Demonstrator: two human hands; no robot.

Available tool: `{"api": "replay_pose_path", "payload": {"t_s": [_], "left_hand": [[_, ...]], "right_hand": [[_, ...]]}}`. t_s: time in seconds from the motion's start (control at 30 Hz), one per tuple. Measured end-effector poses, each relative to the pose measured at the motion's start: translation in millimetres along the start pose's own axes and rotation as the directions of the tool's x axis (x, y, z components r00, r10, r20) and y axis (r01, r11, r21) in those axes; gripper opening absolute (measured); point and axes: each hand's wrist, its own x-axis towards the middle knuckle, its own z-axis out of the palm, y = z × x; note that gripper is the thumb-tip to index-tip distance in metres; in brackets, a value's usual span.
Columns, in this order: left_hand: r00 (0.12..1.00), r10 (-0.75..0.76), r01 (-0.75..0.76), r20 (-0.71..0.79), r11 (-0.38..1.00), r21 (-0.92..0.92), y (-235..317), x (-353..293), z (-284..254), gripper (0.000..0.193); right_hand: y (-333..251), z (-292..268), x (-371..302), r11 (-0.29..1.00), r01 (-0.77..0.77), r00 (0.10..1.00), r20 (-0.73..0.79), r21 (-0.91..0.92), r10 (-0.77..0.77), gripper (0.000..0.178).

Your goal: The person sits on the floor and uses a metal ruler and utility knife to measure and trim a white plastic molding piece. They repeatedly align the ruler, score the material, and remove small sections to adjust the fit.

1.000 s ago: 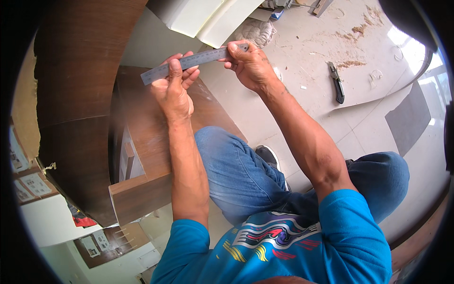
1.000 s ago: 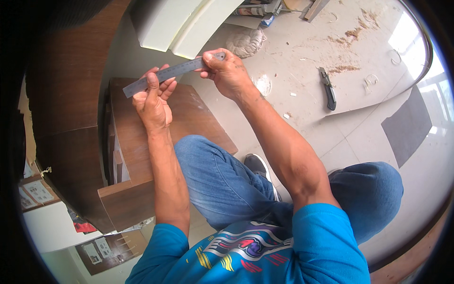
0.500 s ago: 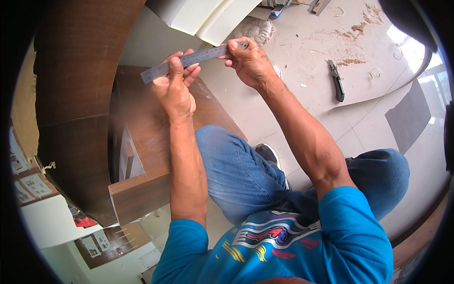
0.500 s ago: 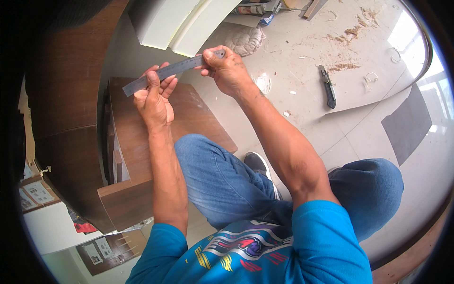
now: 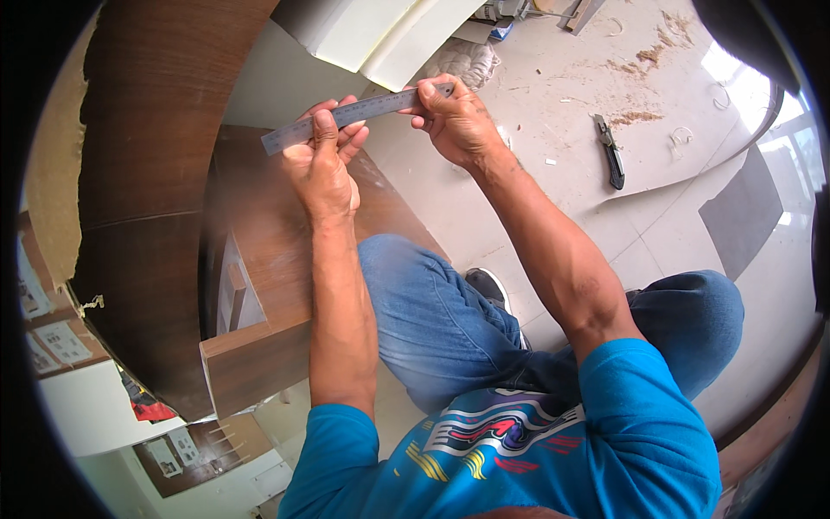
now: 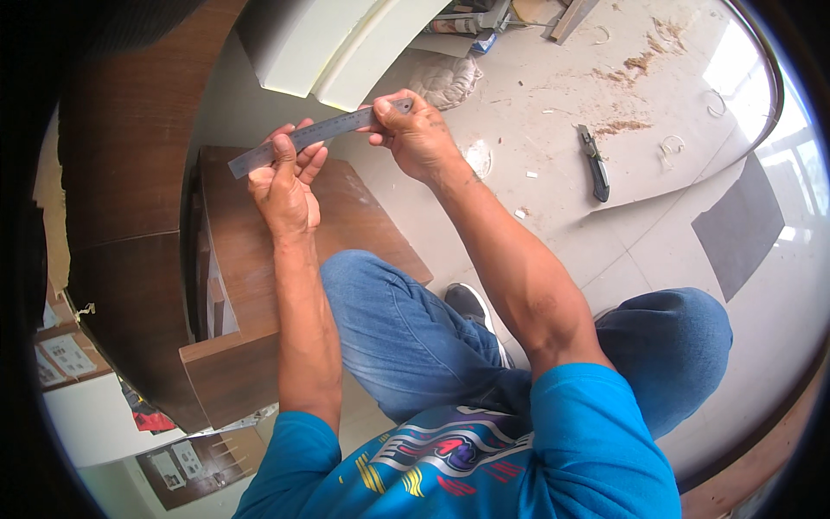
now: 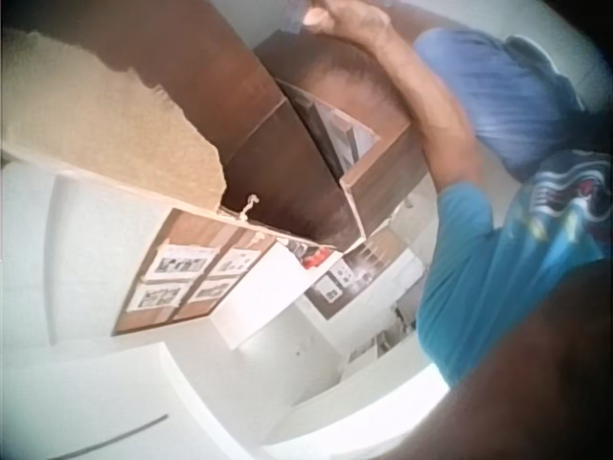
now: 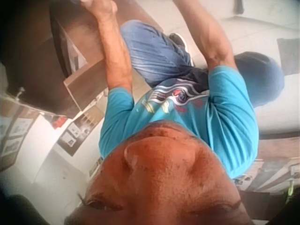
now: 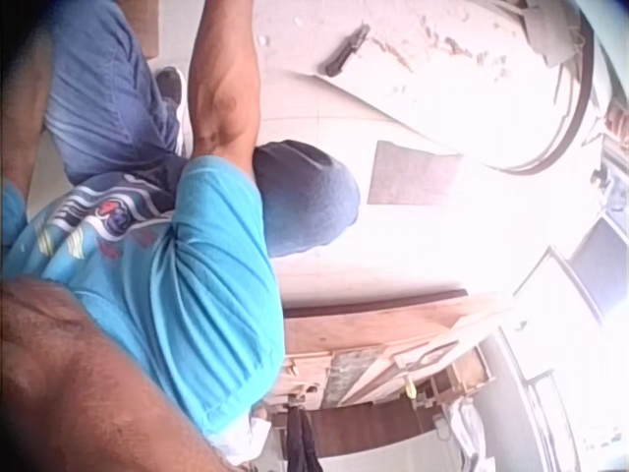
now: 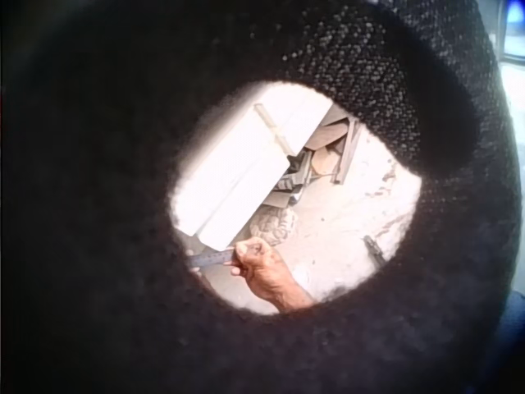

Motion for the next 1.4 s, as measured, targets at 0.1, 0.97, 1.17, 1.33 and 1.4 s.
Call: {"api": "replay_pose_path", "payload": {"t_s": [0.1, 0.97, 1.17, 1.33, 1.4], "left_hand": [[1.0, -0.006, 0.006, 0.005, 1.0, -0.017, -3.1, 0.9, 1.9, 0.032], [0.993, -0.101, 0.106, 0.069, 0.99, -0.088, -6.6, 2.1, 0.3, 0.032], [0.969, -0.192, 0.205, 0.153, 0.976, -0.071, -4.7, 1.7, -20.2, 0.036], [0.949, -0.277, 0.292, 0.152, 0.952, -0.093, -4.4, 3.6, -26.3, 0.038], [0.948, -0.288, 0.3, 0.134, 0.95, -0.083, -2.0, -0.2, -27.1, 0.037]], "right_hand": [[0.1, -4.6, 2.6, 1.0, 0.005, 1.0, -0.001, -0.015, -0.005, 0.014], [-9.9, -7.8, 1.9, 0.998, -0.004, 1.0, -0.011, -0.067, 0.003, 0.014], [-20.9, -9.2, -0.6, 0.993, 0.001, 0.999, 0.046, -0.118, 0.004, 0.015], [-23.4, -10.3, -3.8, 0.982, -0.032, 0.999, 0.035, -0.185, 0.039, 0.014], [-26.9, -9.6, -4.8, 0.978, -0.015, 0.998, 0.064, -0.209, 0.028, 0.013]]}}
